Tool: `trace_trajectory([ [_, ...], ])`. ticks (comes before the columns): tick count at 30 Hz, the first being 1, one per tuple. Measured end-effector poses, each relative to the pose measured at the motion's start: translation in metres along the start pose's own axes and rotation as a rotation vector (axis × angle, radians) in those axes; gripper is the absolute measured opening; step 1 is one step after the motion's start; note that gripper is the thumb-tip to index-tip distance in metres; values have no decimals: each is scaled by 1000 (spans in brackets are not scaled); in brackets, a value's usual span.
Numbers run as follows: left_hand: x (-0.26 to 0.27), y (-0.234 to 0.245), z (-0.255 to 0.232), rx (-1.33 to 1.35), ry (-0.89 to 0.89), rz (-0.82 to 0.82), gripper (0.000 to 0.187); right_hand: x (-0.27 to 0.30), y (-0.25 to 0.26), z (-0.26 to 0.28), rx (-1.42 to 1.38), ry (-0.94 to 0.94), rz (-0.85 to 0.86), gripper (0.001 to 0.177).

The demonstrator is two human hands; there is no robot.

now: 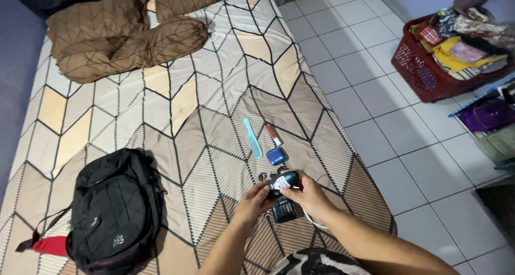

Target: The person gathers toiletries from the bed, including a green deodorant stick, a perfume bottle, a lotion tube, a wallet, and a comb, and carries them to a small desk. They place and arrange the bottles and tubes on the desk next to a laptop and a water bottle, then return to the bed to pick up remaining items.

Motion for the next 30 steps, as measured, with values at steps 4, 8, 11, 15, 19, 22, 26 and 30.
trace_trajectory([
  [4, 7, 2, -3, -2, -20, 32, 46, 3, -6, 7, 129, 63, 2, 50],
  [8, 11, 4, -6, -42, -24, 101, 46, 12, -14, 8, 284, 153, -51, 52],
  [11, 20, 9, -13, -113, 28, 134, 46, 22, -26, 7, 321, 150, -122, 53],
  [15, 38, 23, -24, -204, 60, 234, 47, 41, -55, -1, 431, 61, -234, 49],
  [19, 53, 41, -31, -233, 78, 312, 45, 64, -89, -4, 454, 119, -249, 48],
  [22, 64, 50, -31, -199, 155, 361, 43, 85, -106, -2, 470, 202, -365, 56],
  [26, 73, 48, -18, -179, 262, 456, 41, 118, -120, -10, 342, 71, -503, 58],
  [30, 82, 37, 3, -219, 334, 545, 40, 156, -122, -22, 258, 137, -563, 61],
])
Point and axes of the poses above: each hand's wrist, its own x-axis away from the middle knuckle, its own y-axis out of the back of the hand, z = x × y, the point moved 2 cm from there along -x, towards the middle knuckle, and after that the axes turned 1 degree about x, right-handed, at the moved point
